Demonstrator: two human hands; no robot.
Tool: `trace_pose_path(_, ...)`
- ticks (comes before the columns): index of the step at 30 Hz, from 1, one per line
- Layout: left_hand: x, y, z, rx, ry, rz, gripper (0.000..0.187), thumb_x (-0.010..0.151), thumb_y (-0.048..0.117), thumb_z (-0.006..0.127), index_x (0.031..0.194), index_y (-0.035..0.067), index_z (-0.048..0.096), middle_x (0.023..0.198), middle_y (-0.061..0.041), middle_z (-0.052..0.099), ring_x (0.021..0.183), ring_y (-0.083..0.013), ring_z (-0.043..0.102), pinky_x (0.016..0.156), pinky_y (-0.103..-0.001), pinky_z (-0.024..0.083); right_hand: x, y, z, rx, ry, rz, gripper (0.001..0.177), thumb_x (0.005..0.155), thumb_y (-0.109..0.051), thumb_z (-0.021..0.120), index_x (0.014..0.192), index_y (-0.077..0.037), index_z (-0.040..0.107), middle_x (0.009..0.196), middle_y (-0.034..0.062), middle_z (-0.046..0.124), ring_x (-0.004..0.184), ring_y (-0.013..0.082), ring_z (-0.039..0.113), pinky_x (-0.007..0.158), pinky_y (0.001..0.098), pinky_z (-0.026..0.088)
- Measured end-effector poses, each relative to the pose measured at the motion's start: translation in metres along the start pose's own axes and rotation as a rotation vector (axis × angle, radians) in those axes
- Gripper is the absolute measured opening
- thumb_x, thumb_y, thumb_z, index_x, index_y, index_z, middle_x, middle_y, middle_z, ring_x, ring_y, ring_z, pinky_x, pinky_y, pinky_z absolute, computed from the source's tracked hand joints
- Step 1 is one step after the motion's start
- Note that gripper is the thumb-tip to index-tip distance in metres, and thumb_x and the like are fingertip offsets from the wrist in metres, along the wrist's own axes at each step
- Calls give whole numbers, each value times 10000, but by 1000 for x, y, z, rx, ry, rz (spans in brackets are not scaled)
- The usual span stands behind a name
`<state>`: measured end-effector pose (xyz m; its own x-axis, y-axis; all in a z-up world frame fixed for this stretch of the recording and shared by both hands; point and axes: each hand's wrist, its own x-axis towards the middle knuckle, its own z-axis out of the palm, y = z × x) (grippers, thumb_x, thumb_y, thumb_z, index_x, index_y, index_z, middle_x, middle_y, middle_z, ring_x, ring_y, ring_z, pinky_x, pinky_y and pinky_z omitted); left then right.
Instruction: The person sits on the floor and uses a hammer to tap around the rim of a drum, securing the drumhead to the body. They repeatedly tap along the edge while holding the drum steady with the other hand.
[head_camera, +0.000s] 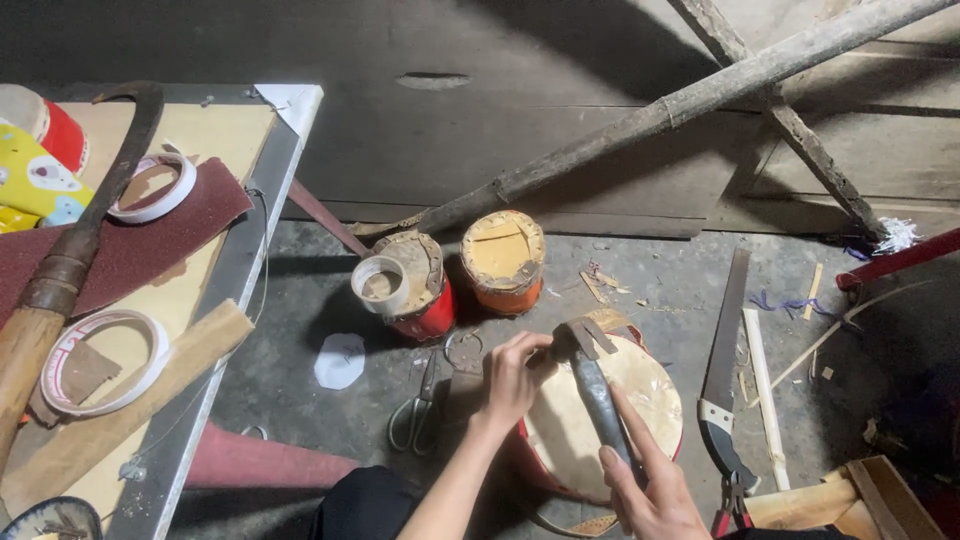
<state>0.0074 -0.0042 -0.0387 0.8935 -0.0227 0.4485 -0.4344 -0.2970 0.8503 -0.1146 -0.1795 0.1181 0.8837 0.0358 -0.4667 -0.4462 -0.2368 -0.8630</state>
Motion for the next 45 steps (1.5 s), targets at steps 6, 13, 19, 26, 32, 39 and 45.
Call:
trace_pose_path(6,0,10,-8,15,-44,-58,328,789,-160,715,1071,7,719,1019,-137,763,902,-241,751,855,-337,631,8,9,1,-62,-16,-26,730,945,-293,568,1643,-365,370,554,115,525,457,191,428,491,321,358)
trace_pose_path(13,0,1,1,-36,4,12,171,861,45,760,1027,27,721,953,-97,771,825,-195,727,725,-284,596,10,5,0,-97,31,2,725,931,-283,583,1626,-381,403,559,145,611,439,199,468,486,315,391)
trace_pose_path(19,2,3,-5,66,-13,9,258,814,-100,688,1038,25,716,992,-116,770,901,-224,752,829,-343,620,12,7,-1,-232,24,-201,688,932,-341,563,1594,-284,388,1679,-50,409,1571,106,300,1175,274,244)
trace_pose_path(26,5,11,-5,69,29,50,550,982,555,517,903,52,726,852,-85,766,702,-192,736,577,-292,587,2,-6,-3,-241,78,-45,713,894,-307,593,1584,-404,440,1361,-105,717,617,153,557,658,258,465)
trace_pose_path(32,-2,7,-8,93,-19,-38,381,769,-207,607,1046,27,726,1003,-117,777,912,-221,763,875,-318,636,14,8,-3,-265,32,-99,696,932,-332,567,1604,-381,392,1353,-58,619,1052,130,375,877,243,340)
trace_pose_path(39,12,33,-14,146,1,37,640,995,608,429,817,65,716,837,-90,768,672,-198,737,525,-288,567,-7,-17,-1,-296,151,-12,699,871,-293,587,1542,-468,503,1282,-162,821,566,147,469,657,188,440)
trace_pose_path(45,1,4,-4,78,2,35,222,823,-78,753,1009,43,734,967,-120,780,831,-209,762,739,-305,642,16,11,-5,-342,52,-125,686,915,-342,578,1574,-415,401,1633,-139,479,1447,131,484,898,183,321)
